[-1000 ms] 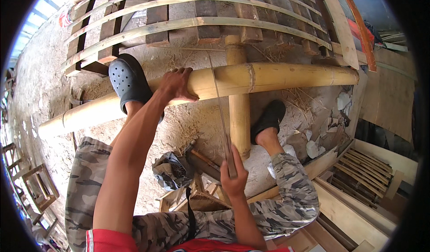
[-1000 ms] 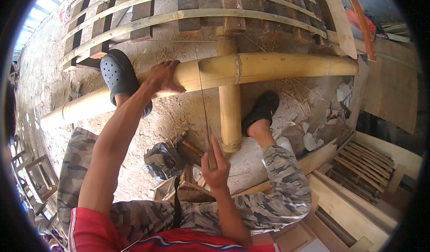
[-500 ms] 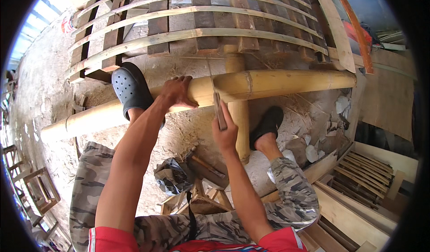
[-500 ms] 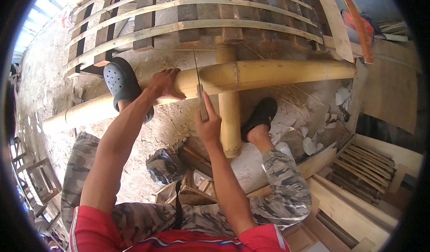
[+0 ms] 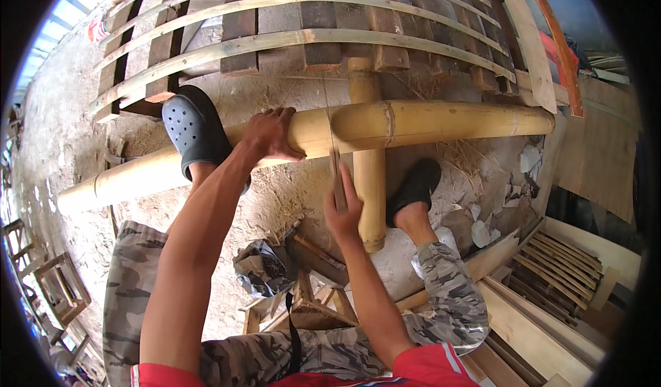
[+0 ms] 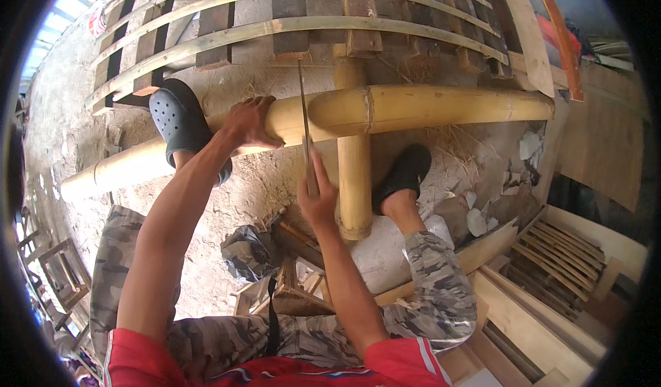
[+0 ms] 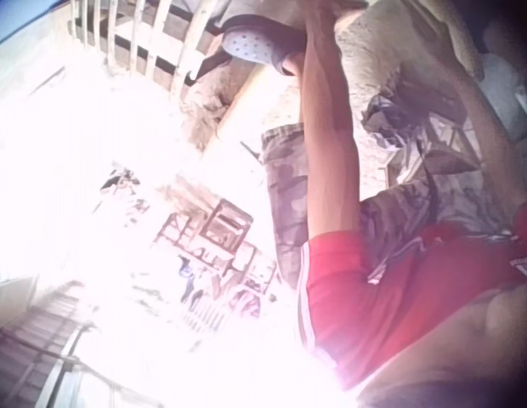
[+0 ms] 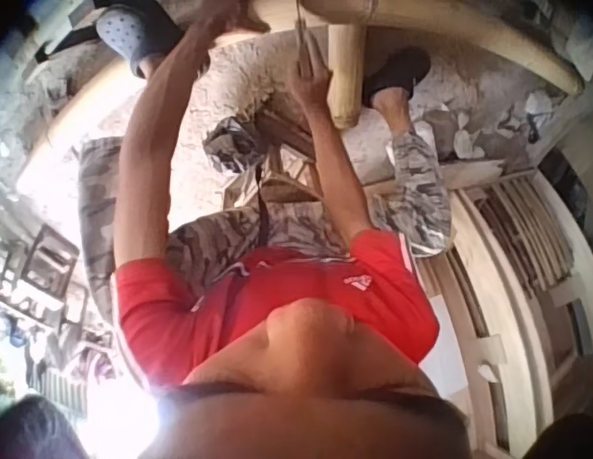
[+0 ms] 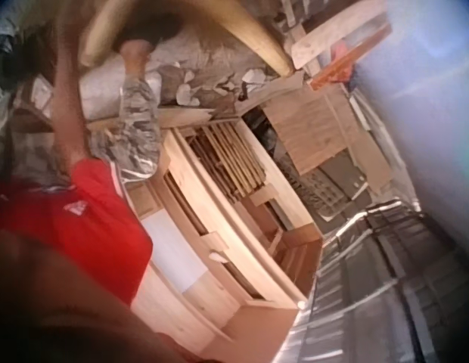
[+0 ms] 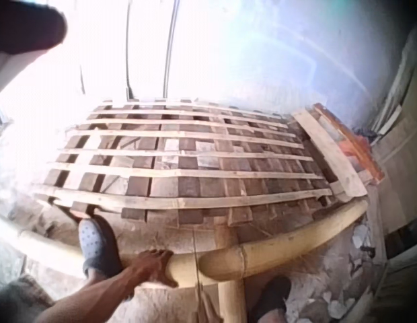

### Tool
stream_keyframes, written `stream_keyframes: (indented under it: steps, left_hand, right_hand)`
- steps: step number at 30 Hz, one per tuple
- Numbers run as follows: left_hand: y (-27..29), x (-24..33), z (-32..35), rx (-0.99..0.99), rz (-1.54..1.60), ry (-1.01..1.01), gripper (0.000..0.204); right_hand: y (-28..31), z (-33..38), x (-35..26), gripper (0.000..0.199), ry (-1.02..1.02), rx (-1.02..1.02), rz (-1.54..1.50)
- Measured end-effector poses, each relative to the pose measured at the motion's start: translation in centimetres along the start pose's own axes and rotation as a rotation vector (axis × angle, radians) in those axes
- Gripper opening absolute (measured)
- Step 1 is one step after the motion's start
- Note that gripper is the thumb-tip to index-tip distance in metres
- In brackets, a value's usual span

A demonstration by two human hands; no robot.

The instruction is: The person sits on the floor and uses a knife to carve and smooth a bamboo pole held between their legs. They repeatedly scrape the surface of the pole with the blade, producing wood shavings.

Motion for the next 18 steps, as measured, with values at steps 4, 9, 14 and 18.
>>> stream_keyframes:
  steps: [4,9,14,18]
  left_hand:
    - [0.3,-1.0,0.4,0.027,-0.013,-0.02,0.116]
    - [-0.2,-2.4,1.4,-0.022,-0.03,0.062,0.118]
    - [-0.3,-2.2,1.6,0.045,-0.033,0.014,0.118]
    - [-0.2,-1.5,1.2,0.086,-0.079,0.0,0.117]
  right_hand:
    - [0.0,-1.8,-2.8,0.058,-0.009,-0.005,-0.003]
    - [5.7,12.0,-0.1,0.056,-0.232,-0.087,0.009]
    - [9.3,18.3,-0.5,0.054,-0.283,-0.127,0.145]
    - [0.7,2.1,1.4,0.056,-0.087,-0.068,-0.025]
Point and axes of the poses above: each hand's wrist, its own z-axis away from the middle knuckle, its own y-axis out of the back of the hand, x = y × z, the point moved 9 cm from there along -z, towards the middle knuckle, and after that the axes turned 13 degrees about -y, right-handed, at the moved point
